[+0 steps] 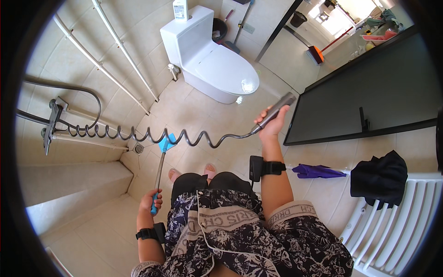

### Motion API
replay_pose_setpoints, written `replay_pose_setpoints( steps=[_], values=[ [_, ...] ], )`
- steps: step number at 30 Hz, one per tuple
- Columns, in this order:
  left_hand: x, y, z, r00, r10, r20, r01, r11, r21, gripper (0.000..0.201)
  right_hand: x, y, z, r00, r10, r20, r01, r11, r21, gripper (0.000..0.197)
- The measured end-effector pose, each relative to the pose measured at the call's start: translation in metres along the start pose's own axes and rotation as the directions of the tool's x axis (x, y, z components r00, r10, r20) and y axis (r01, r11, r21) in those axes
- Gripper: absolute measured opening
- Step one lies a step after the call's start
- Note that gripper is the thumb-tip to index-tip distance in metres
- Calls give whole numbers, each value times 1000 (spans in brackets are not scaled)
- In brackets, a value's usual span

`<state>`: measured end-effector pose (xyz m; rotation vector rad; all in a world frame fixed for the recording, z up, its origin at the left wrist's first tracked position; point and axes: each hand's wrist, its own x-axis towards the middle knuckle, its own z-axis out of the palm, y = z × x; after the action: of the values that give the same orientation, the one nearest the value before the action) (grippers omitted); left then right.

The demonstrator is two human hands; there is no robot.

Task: The person cleans the bathroom floor by scrubbing the tiles around the toilet with a long-handled brush and then rinsing the floor using a handheld sprayer.

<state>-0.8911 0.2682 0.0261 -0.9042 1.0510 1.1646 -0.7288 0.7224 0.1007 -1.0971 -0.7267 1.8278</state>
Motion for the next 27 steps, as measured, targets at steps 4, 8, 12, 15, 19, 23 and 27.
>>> replay_pose_setpoints(
  steps=[4, 8, 12, 15, 19, 23, 27],
  values=[
    [0, -4, -6, 999, -9, -38, 8, 1000, -16, 19, -12, 20, 25, 965, 171, 201, -149, 982, -120, 61],
    [2, -7, -16, 999, -22, -26, 21, 998, -55, 18, -15, 20, 38, 970, 48, 239, -27, 996, -90, 61],
    [0, -13, -22, 999, -16, -32, 14, 998, -59, 18, -12, 21, 31, 993, -23, 118, 21, 1000, 17, 61],
    [2, -18, -30, 999, -8, -38, 6, 998, -59, 18, -25, 45, 27, 969, 161, 185, -134, 979, -151, 61],
    [7, -19, -35, 999, -15, -29, 14, 999, -42, 17, -45, 66, 23, 963, 241, 120, -231, 969, -88, 62],
    [10, -23, -37, 1000, 6, -18, -6, 1000, -29, 17, -33, 69, -13, 986, 163, -31, -165, 984, -69, 61],
    [8, -26, -39, 999, 13, -31, -15, 999, -39, 16, -45, 85, -28, 971, 236, -35, -239, 966, -99, 61]
  ],
)
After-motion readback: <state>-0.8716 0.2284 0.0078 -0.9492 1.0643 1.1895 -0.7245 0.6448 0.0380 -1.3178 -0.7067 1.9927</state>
